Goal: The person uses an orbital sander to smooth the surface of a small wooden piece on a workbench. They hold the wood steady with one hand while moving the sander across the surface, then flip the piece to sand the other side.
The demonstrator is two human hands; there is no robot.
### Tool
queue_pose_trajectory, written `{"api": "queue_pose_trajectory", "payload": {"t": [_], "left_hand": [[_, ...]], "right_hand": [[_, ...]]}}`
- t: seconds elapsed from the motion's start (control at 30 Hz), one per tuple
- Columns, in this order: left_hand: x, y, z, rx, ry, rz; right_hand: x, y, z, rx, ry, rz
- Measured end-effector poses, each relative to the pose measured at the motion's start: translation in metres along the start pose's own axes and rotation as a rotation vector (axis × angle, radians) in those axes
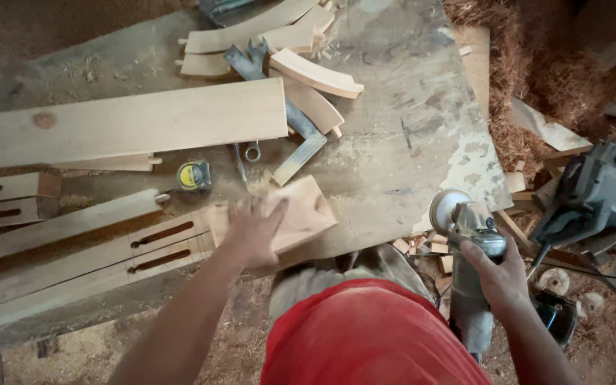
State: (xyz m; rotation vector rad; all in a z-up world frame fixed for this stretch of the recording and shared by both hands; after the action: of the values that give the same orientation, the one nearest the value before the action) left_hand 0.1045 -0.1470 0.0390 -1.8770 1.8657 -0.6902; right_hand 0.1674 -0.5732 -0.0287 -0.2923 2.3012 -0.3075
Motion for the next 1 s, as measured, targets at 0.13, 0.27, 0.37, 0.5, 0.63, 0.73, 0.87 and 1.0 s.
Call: {"api": "queue_pose_trajectory", "payload": {"t": [0.13,0.27,0.37,0.5,0.63,0.73,0.87,1.0], "left_hand": [[0.025,-0.001,0.010,0.041,0.320,-0.275],[0.044,-0.004,0.021,0.107,0.285,-0.527],[0.043,-0.013,0.023,0.207,0.193,-0.337],[0.060,-0.010,0.023,0.505,0.160,-0.337],[0.083,0.001,0.028,0.708,0.073,-0.301],[0.081,0.007,0.030,0.625,0.158,-0.287],[0.069,0.012,0.023,0.506,0.173,-0.253],[0.063,0.004,0.017,0.640,0.211,-0.280]], "right_hand": [[-0.006,-0.008,0.008,-0.041,-0.039,0.064],[-0.005,-0.017,0.013,-0.025,-0.049,0.109],[-0.002,-0.019,0.013,-0.047,-0.039,0.154],[0.007,-0.017,0.013,-0.045,0.071,0.057],[0.011,-0.007,0.018,-0.107,0.117,-0.020],[0.010,0.001,0.018,-0.171,0.025,-0.074],[-0.002,0.015,0.013,-0.211,-0.033,-0.132],[-0.023,0.034,0.002,-0.287,-0.069,-0.143]]}}
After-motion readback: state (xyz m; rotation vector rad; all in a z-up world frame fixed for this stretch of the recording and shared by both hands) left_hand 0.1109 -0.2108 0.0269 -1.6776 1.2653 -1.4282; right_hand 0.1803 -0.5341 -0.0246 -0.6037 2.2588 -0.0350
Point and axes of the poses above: each hand's wrist, its own z-axis towards the middle knuckle, its own y-axis out of the palm, x = y × z, the point moved 2 cm from there along z, towards the middle knuckle, and after that the axes turned 10 degrees about y, right-handed, at the moved point
